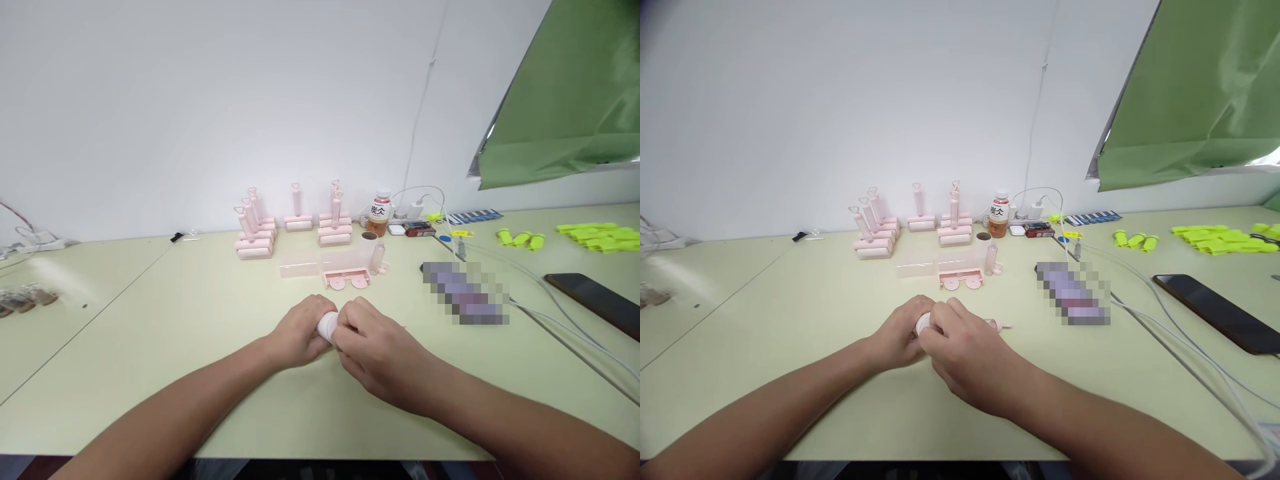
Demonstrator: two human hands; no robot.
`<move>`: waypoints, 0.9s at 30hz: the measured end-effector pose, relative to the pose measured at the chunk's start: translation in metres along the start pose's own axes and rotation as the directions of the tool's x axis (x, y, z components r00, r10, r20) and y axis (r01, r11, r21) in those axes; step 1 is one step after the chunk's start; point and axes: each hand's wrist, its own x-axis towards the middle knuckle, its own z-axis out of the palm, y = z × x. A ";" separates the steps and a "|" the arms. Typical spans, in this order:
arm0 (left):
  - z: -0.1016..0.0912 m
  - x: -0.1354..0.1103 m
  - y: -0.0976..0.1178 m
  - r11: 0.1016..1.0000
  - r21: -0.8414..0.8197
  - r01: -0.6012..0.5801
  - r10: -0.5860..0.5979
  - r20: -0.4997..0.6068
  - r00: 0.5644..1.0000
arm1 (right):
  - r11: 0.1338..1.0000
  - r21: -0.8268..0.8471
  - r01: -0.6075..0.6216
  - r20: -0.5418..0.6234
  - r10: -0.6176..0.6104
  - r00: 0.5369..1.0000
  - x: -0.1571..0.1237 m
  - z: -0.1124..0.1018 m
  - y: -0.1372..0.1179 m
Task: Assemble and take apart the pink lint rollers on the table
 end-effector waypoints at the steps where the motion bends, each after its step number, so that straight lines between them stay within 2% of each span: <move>1: 0.000 0.000 -0.001 0.999 -0.019 0.027 -0.027 0.006 1.000 | 1.000 0.020 0.002 -0.017 -0.002 1.000 0.000 0.002 0.001; 6: 0.000 -0.003 -0.002 0.984 -0.155 0.088 -0.076 0.083 0.994 | 0.994 0.066 0.091 -0.095 -0.084 0.992 0.000 0.010 0.005; 11: 0.003 -0.008 -0.002 0.937 -0.317 0.149 -0.128 0.086 0.988 | 0.986 0.064 0.154 -0.223 -0.136 0.965 0.000 0.013 0.008; 14: 0.004 -0.009 -0.005 0.921 -0.355 0.157 -0.144 0.065 0.987 | 0.977 0.149 0.152 -0.312 -0.099 0.945 0.001 0.018 0.016; 16: 0.003 -0.010 -0.008 0.912 -0.379 0.157 -0.152 0.044 0.987 | 0.963 0.242 0.115 -0.339 -0.027 0.940 0.002 0.022 0.023; 18: 0.002 -0.011 -0.010 0.897 -0.409 0.171 -0.168 0.043 0.985 | 0.948 0.316 0.019 -0.277 0.073 0.958 0.003 0.023 0.032; 20: 0.000 -0.012 -0.011 0.874 -0.446 0.193 -0.190 0.051 0.980 | 0.922 0.365 -0.129 -0.109 0.180 0.978 0.004 0.022 0.039; 21: -0.001 -0.012 -0.011 0.858 -0.469 0.209 -0.205 0.060 0.977 | 0.897 0.388 -0.212 -0.011 0.235 0.972 0.005 0.020 0.042; 24: -0.005 -0.011 -0.011 0.801 -0.525 0.288 -0.280 0.097 0.955 | 0.782 0.477 -0.402 0.173 0.366 0.915 0.005 0.016 0.048; 27: -0.011 -0.009 -0.011 0.793 -0.500 0.348 -0.367 0.065 0.928 | 0.678 0.523 -0.516 0.216 0.480 0.850 0.004 0.017 0.055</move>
